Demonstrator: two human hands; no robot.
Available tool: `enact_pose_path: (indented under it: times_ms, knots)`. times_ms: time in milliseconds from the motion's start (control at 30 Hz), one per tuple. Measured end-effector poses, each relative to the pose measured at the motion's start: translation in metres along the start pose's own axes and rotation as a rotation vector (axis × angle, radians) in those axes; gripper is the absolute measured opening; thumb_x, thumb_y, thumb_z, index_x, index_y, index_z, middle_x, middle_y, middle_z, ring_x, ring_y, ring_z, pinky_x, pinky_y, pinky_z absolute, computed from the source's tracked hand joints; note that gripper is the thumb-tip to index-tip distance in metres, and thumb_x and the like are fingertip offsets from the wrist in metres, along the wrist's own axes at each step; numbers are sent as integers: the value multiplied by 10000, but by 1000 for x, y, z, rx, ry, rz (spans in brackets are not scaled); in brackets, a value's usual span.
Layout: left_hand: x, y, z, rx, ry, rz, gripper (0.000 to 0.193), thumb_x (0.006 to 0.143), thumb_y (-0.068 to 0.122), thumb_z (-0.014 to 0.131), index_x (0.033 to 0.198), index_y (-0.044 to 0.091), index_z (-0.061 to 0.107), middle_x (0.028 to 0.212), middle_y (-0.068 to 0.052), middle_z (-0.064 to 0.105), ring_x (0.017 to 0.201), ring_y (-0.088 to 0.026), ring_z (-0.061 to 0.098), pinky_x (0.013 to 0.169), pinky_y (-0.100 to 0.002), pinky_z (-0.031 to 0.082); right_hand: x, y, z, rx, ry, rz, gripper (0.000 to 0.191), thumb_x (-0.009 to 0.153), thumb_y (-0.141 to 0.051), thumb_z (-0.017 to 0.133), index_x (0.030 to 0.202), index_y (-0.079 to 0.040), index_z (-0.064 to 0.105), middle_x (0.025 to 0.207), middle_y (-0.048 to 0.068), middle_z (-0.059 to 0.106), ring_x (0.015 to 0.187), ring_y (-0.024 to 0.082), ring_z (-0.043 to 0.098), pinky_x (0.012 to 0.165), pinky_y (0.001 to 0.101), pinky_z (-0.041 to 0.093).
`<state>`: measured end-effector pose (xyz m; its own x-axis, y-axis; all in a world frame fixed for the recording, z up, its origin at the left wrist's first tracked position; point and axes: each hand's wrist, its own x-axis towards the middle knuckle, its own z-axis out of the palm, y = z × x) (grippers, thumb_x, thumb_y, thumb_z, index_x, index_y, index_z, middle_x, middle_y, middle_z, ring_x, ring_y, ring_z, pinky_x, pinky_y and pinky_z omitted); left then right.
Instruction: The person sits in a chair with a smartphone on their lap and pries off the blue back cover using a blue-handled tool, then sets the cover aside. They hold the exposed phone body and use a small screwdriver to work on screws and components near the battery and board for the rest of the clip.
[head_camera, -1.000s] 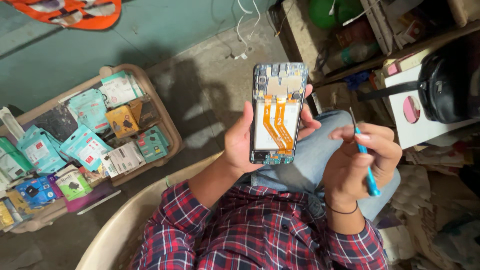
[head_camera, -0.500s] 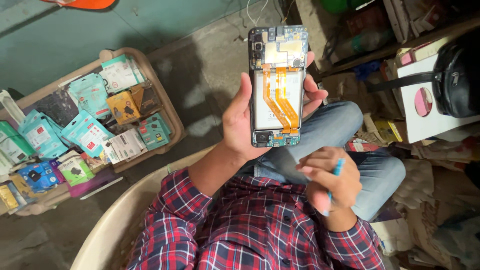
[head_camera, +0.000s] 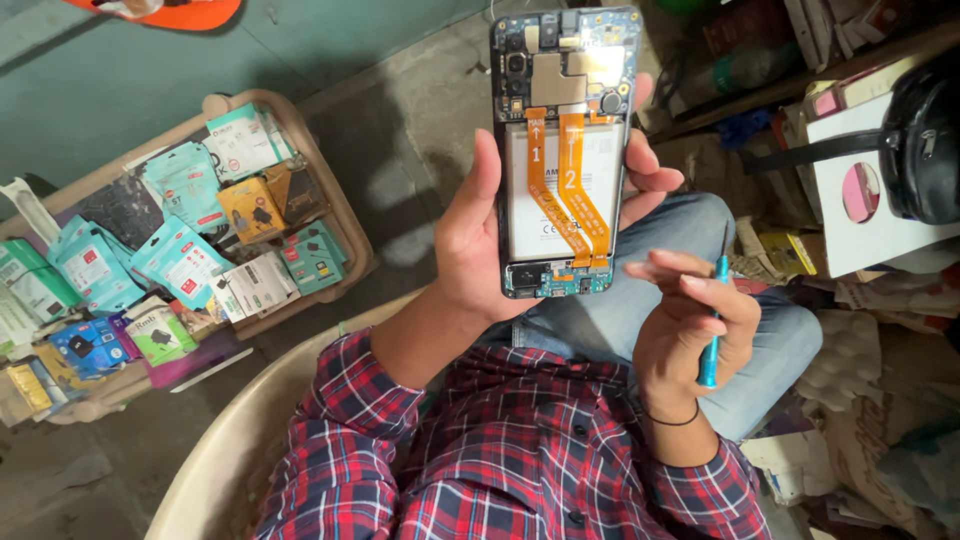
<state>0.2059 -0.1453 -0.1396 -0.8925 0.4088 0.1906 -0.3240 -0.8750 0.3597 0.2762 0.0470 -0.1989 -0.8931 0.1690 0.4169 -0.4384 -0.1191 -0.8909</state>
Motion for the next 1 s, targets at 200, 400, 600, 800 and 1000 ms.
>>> enact_pose_path:
  times_ms: [200, 400, 600, 800, 1000]
  knots:
    - [0, 5, 8, 9, -60, -47, 1025, 1080, 724, 432, 1697, -35, 124, 1326, -154, 495, 1336, -286, 476, 1237, -412, 322, 6, -22, 6, -282, -145, -77, 454, 961, -314, 821, 1226, -63, 551, 1167, 203, 704, 995, 228, 714, 888, 294, 581]
    - [-1, 7, 19, 23, -97, -66, 1030, 1077, 732, 439, 1670, -39, 101, 1315, -173, 484, 1309, -291, 477, 1202, -417, 356, 16, -28, 16, -461, -155, -172, 595, 772, -301, 941, 1186, -47, 596, 1012, 162, 724, 888, 188, 626, 777, 265, 430]
    - [1, 12, 25, -1, -113, -95, 1067, 1038, 726, 445, 1670, -39, 54, 1369, -187, 466, 1310, -298, 467, 1118, -424, 394, 20, -33, 19, -466, -171, -190, 562, 785, -298, 949, 1154, -19, 629, 986, 171, 696, 893, 212, 662, 743, 248, 474]
    - [1, 12, 24, -32, -149, -103, 1061, 1057, 721, 458, 1686, -27, 43, 1356, -168, 463, 1339, -291, 457, 1162, -409, 385, 21, -34, 20, -485, -173, -213, 551, 789, -293, 939, 1151, -20, 625, 1025, 168, 704, 880, 232, 681, 735, 254, 488]
    - [0, 10, 25, -53, -129, -97, 1062, 1048, 711, 460, 1675, -36, 39, 1363, -176, 465, 1361, -303, 470, 1159, -418, 374, 19, -34, 19, -457, -168, -199, 543, 817, -283, 944, 1170, -20, 625, 987, 168, 697, 903, 235, 693, 751, 253, 506]
